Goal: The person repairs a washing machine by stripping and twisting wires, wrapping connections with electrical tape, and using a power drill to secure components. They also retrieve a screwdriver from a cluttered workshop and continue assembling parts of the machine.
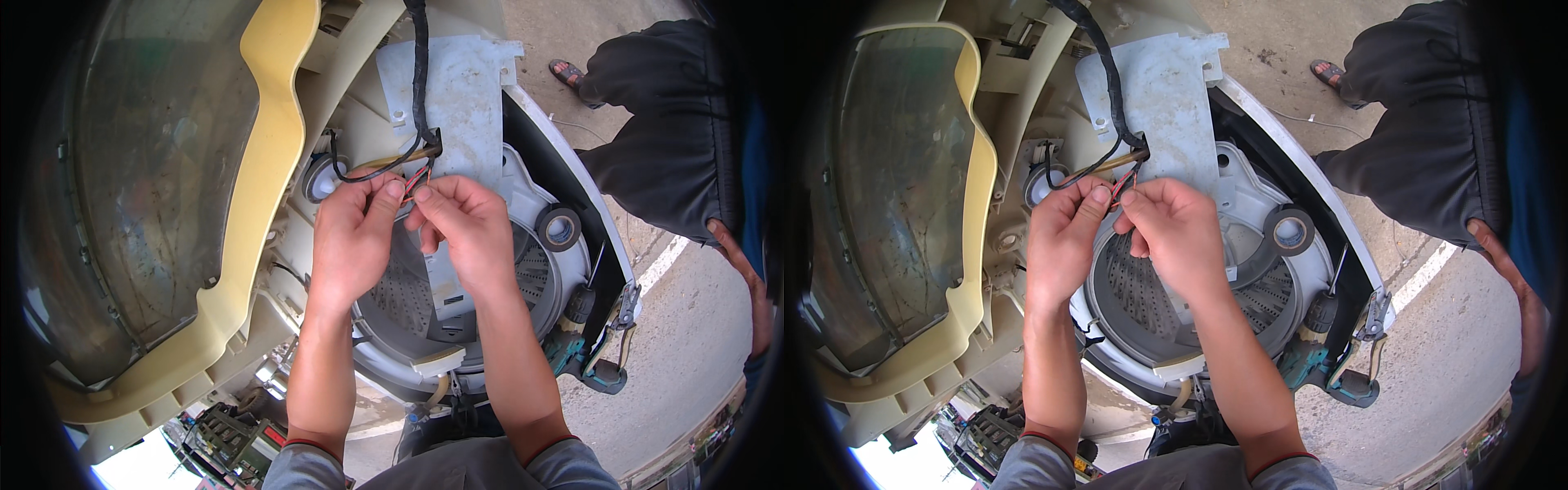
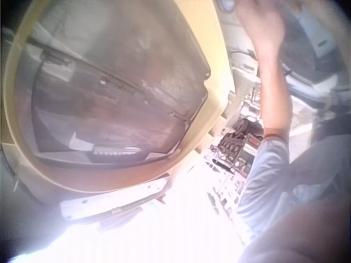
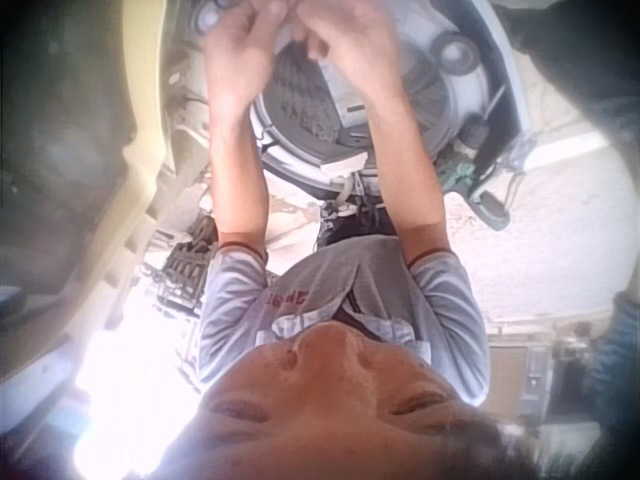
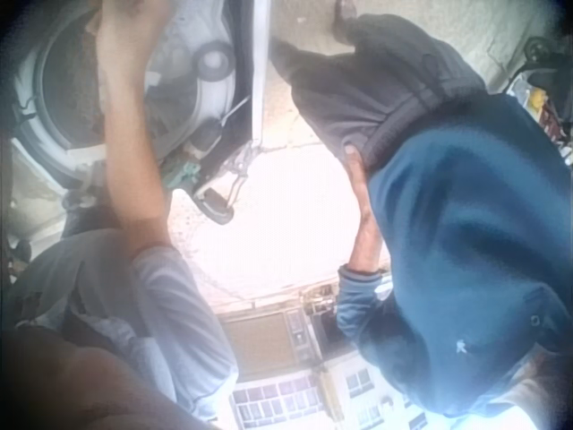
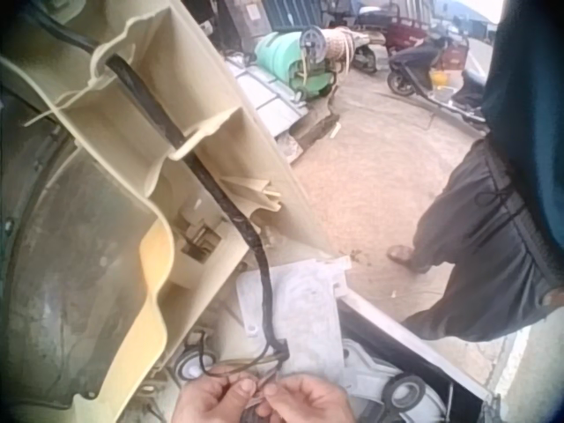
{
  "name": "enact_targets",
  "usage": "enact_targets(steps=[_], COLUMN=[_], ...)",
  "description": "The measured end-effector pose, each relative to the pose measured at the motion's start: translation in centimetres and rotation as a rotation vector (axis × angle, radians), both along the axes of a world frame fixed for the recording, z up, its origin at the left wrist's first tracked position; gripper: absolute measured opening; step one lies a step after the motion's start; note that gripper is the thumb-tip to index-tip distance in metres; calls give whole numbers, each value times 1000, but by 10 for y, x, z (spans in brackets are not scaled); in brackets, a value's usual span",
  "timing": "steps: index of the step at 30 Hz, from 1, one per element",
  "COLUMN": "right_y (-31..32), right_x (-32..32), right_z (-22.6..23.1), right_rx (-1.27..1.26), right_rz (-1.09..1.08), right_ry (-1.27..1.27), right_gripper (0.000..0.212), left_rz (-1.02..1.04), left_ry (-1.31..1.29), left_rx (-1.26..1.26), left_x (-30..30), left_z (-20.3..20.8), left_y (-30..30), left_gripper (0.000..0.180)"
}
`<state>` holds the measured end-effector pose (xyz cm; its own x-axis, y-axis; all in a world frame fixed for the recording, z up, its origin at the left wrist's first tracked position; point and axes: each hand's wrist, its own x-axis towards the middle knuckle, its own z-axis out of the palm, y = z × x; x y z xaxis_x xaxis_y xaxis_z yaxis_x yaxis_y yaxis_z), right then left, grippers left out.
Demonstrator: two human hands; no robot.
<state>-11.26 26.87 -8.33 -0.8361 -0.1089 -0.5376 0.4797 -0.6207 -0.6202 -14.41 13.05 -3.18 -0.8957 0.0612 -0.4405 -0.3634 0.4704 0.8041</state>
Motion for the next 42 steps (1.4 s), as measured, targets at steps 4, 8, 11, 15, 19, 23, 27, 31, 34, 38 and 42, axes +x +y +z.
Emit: enact_targets(steps=[4,8,11,15,19,23,27,31,34,38,42], right_y=[2,3,3,0,1,-1,0,1,1,0,-3], right_x=[-1,-1,-3,-5,-6,-8,-9,-10,-11,-10,-4], right_z=[-2,-3,-3,-2,0,5,7,9,11,10,4], right_rx=[-35,-36,-11,-33,-63,-55,-84,-84,-82,-97,-27], right_rz=[7,28,56,54,70,80,74,86,83,63,38], right_ry=[5,19,28,18,-22,-77,-89,-110,-141,-138,-63], right_gripper=[20,24,26,26,26,27,27,27,27,26,25], left_rz=[25,39,33,25,37,30,18,17,28,8,22], left_ry=[50,12,12,18,11,9,8,24,9,26,36], left_rx=[48,92,102,80,101,113,118,121,112,111,96], left_x=[1,0,-1,-1,-1,-2,-3,-2,-3,-3,-1], left_z=[-1,1,1,-1,-3,-2,0,-2,0,0,-2], left_y=[1,2,2,0,0,0,0,0,1,0,0], left_gripper=[23,24,24,24,24,24,24,24,24,24,22])
